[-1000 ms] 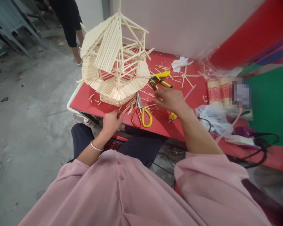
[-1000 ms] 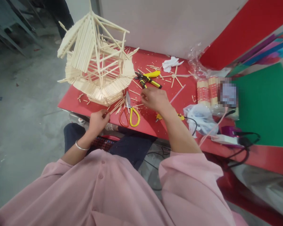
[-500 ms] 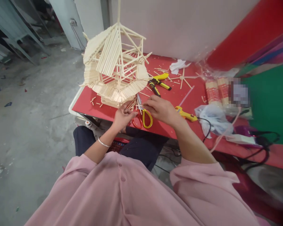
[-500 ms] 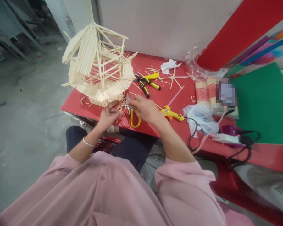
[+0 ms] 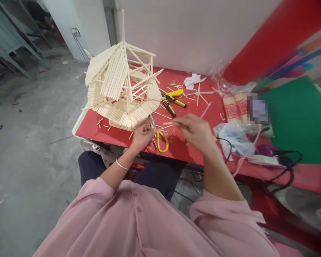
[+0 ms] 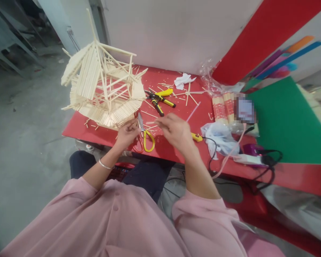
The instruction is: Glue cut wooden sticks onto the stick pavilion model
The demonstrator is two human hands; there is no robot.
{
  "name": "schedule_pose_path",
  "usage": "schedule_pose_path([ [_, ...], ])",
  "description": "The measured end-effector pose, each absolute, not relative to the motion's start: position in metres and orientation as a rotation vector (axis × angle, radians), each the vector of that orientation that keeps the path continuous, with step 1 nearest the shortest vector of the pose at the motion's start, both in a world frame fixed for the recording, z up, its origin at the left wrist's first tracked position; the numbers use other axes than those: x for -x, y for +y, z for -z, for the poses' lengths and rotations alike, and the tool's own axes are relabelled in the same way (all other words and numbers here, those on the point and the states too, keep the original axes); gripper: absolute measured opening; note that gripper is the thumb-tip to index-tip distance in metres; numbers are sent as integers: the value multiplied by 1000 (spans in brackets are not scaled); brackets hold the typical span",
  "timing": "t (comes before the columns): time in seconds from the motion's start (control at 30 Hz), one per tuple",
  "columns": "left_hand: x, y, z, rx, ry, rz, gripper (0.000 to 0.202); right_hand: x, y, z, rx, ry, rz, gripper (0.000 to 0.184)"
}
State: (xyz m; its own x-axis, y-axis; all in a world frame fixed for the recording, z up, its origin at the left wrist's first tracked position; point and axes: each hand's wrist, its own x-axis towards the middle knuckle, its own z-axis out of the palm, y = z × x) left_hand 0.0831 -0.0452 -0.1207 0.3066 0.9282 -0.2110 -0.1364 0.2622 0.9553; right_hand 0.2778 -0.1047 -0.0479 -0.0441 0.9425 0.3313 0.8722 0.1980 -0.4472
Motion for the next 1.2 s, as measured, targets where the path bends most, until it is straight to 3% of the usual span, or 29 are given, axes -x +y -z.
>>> schedule_pose_path([
  [0.13,-70,-63,101,-1113,802,-803,28,-258,-101,52,1487,-2087,-359,28],
  [0.4,-31,-80,34,-793,727,-809,41,-218,-88,-6,1233,-1813,-415,12],
  [0.67,-5,-53,0,-643,673,-884,24,-180,-32,-18,1066,-1641,-563,41],
  [0.77,-1,-40,-3,-614,699,-916,20,-175,-25,-15,1072,-1600,-528,42],
  [1.03,6,-71,14,-804,652,-770,28,-221,-60,-7,1409,-1585,-109,22],
  [1.2,-9,-89,62,-909,744,-557,36,-292,-59,37,2079,-1976,-204,24],
])
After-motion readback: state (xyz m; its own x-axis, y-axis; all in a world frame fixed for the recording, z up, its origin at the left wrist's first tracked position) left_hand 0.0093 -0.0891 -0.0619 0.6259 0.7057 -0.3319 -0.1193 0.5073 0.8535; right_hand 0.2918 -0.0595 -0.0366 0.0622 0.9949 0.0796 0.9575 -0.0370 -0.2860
